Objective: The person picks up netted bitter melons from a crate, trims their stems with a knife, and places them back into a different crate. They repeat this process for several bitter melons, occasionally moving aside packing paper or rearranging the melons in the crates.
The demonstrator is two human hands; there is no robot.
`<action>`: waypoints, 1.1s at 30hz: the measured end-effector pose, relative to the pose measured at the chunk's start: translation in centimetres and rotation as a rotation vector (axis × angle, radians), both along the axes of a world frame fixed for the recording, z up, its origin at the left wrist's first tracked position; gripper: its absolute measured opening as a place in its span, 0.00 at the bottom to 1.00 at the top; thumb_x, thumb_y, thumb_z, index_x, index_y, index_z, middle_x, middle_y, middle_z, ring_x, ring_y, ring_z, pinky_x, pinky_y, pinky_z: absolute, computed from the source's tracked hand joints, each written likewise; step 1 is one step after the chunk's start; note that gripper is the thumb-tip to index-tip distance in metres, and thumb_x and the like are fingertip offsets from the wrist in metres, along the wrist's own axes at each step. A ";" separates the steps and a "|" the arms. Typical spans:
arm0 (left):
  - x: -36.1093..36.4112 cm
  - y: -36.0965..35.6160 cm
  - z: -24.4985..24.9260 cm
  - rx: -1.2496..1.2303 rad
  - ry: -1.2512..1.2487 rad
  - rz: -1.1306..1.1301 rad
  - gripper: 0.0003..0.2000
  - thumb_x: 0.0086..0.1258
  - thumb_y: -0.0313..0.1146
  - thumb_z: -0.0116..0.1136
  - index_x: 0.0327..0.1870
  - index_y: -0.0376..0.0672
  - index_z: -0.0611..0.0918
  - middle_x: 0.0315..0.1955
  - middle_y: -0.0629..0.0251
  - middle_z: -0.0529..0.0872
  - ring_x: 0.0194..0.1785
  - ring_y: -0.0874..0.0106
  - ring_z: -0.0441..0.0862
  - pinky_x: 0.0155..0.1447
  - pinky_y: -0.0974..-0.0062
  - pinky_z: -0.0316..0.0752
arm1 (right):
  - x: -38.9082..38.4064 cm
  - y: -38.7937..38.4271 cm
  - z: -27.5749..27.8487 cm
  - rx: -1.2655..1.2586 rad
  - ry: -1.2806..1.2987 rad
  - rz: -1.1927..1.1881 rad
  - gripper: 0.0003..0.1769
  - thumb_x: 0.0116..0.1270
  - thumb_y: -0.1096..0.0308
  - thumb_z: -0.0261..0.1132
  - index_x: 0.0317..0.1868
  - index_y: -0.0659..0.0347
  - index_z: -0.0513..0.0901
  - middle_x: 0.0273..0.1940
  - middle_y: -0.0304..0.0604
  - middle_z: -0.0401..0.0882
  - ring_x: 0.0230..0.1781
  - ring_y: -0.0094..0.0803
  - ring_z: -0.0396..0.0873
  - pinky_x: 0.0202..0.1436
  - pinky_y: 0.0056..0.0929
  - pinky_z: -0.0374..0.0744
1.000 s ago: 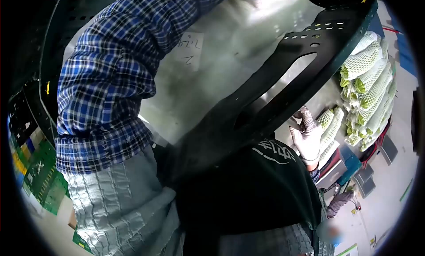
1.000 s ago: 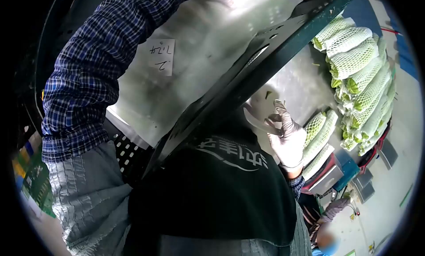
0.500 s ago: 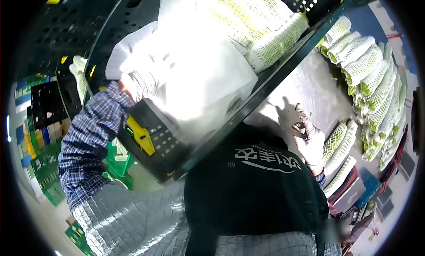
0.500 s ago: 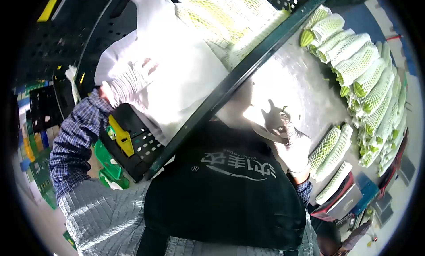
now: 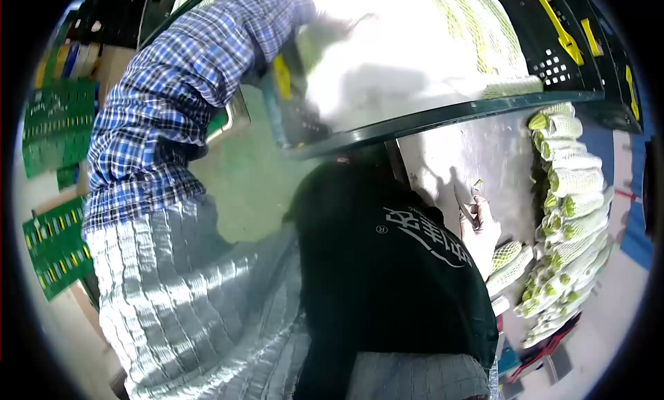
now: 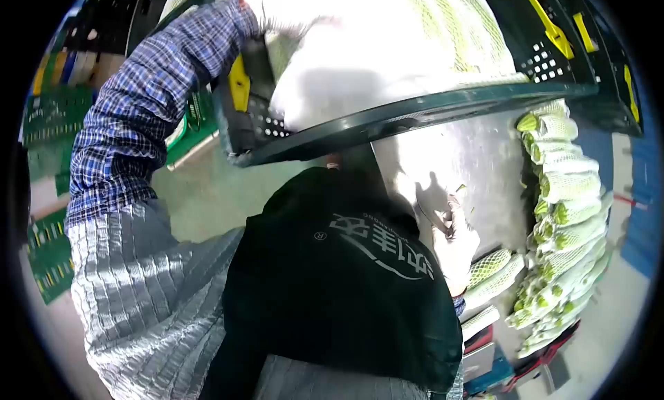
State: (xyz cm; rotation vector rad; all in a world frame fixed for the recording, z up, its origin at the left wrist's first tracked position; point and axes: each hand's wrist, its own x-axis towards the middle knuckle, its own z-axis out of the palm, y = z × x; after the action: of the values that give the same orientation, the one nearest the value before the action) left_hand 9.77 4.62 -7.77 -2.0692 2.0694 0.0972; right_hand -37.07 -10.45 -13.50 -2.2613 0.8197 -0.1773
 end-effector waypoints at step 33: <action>6.3 24.7 -14.4 -0.732 1.332 1.532 0.09 0.73 0.35 0.64 0.47 0.40 0.83 0.31 0.67 0.84 0.28 0.77 0.80 0.36 0.78 0.81 | 4.6 5.1 4.5 0.000 0.224 -0.108 0.30 0.57 0.72 0.71 0.63 0.61 0.79 0.33 0.48 0.86 0.29 0.38 0.87 0.37 0.30 0.83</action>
State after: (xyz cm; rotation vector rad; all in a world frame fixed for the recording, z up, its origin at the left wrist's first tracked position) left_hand 16.05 29.28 -22.13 -4.1212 -0.2110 1.3341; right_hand -32.50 -5.37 -8.95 -2.2655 1.0589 0.0271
